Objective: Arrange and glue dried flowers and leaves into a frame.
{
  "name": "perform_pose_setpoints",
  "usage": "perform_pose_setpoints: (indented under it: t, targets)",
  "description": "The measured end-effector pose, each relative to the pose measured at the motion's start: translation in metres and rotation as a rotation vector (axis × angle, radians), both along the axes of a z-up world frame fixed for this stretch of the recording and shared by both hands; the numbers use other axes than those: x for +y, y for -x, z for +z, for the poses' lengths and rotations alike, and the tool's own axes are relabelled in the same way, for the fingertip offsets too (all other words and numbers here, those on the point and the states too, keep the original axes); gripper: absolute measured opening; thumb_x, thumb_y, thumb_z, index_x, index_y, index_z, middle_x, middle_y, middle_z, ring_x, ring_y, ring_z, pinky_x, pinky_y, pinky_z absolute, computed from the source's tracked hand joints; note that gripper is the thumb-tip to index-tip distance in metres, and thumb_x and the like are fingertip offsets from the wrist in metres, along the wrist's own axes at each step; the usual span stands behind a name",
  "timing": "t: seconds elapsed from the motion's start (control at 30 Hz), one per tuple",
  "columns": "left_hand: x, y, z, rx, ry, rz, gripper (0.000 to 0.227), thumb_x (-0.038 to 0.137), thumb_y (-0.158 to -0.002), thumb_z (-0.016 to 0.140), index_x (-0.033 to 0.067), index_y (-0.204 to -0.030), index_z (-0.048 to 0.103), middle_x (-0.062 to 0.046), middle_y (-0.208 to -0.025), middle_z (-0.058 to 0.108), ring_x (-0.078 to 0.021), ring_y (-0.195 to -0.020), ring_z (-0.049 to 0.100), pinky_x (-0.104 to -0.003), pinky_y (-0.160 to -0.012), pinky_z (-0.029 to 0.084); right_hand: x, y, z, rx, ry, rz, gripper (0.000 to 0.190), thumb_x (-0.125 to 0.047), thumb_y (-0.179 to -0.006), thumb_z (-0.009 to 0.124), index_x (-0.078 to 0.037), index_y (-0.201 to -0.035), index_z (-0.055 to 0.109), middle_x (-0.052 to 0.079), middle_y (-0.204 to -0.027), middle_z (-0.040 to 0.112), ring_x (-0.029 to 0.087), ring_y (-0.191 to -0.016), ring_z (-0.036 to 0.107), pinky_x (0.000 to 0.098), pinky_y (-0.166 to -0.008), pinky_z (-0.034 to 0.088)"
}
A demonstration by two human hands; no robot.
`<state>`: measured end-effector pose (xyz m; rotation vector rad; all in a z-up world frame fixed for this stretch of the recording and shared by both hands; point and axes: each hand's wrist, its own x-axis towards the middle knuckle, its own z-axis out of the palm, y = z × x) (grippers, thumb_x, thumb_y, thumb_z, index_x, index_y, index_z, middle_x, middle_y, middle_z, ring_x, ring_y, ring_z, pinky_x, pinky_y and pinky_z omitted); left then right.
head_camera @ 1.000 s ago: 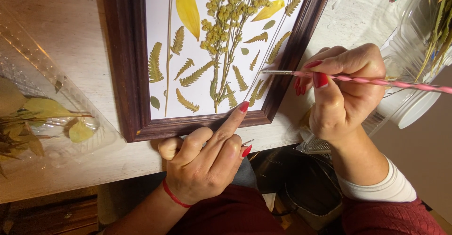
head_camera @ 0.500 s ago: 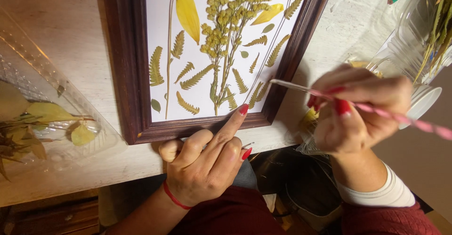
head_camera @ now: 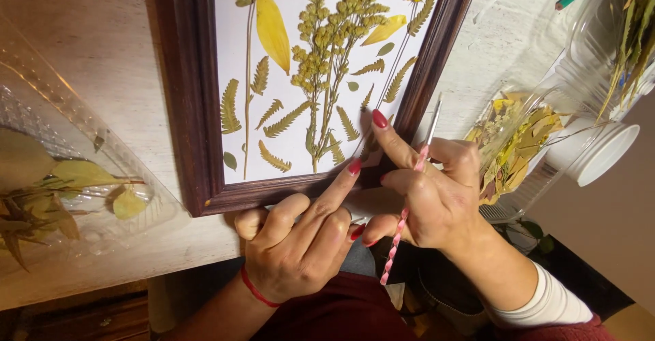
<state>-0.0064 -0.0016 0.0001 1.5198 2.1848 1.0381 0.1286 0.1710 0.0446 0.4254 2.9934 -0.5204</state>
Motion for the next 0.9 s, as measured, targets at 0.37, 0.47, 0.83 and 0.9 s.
perform_pose_setpoints:
  t: [0.37, 0.47, 0.83, 0.9]
  targets:
    - [-0.0066, 0.0041, -0.0008, -0.177, -0.120, -0.016, 0.018, 0.021, -0.096, 0.062, 0.0139, -0.081, 0.057, -0.001, -0.126, 0.076, -0.0158, -0.090, 0.054, -0.032, -0.089, 0.033, -0.0046, 0.0084, -0.0029, 0.016, 0.026, -0.029, 0.069, -0.078, -0.091, 0.043, -0.010, -0.087, 0.055, 0.014, -0.135, 0.070, 0.028, -0.091, 0.051, 0.0393, -0.084, 0.040]
    - [-0.0066, 0.0030, -0.0002, -0.212, -0.119, -0.002, 0.020, 0.022, -0.099, 0.060, 0.0136, -0.081, 0.057, -0.002, -0.125, 0.076, -0.0161, -0.091, 0.055, -0.032, -0.089, 0.034, -0.0044, 0.0081, -0.0045, 0.029, 0.020, -0.039, 0.069, -0.078, -0.091, 0.042, -0.011, -0.084, 0.053, 0.013, -0.133, 0.071, 0.028, -0.091, 0.051, 0.0382, -0.083, 0.040]
    - [-0.0025, -0.0033, -0.0018, -0.108, -0.052, 0.020, 0.026, 0.028, -0.104, 0.057, 0.0171, -0.081, 0.056, 0.002, -0.124, 0.078, -0.0128, -0.092, 0.050, -0.031, -0.093, 0.030, 0.0020, 0.0051, -0.0092, 0.063, 0.050, -0.056, 0.067, -0.078, -0.093, 0.042, -0.014, -0.079, 0.052, 0.009, -0.128, 0.074, 0.026, -0.091, 0.050, 0.0359, -0.082, 0.042]
    - [-0.0015, -0.0033, -0.0016, -0.101, -0.044, 0.019, 0.024, 0.029, -0.103, 0.057, 0.0176, -0.082, 0.057, 0.003, -0.124, 0.077, -0.0131, -0.093, 0.050, -0.033, -0.095, 0.030, 0.0026, 0.0048, -0.0096, 0.061, 0.041, -0.045, 0.065, -0.077, -0.093, 0.044, -0.014, -0.079, 0.053, 0.009, -0.127, 0.075, 0.026, -0.091, 0.050, 0.0362, -0.081, 0.043]
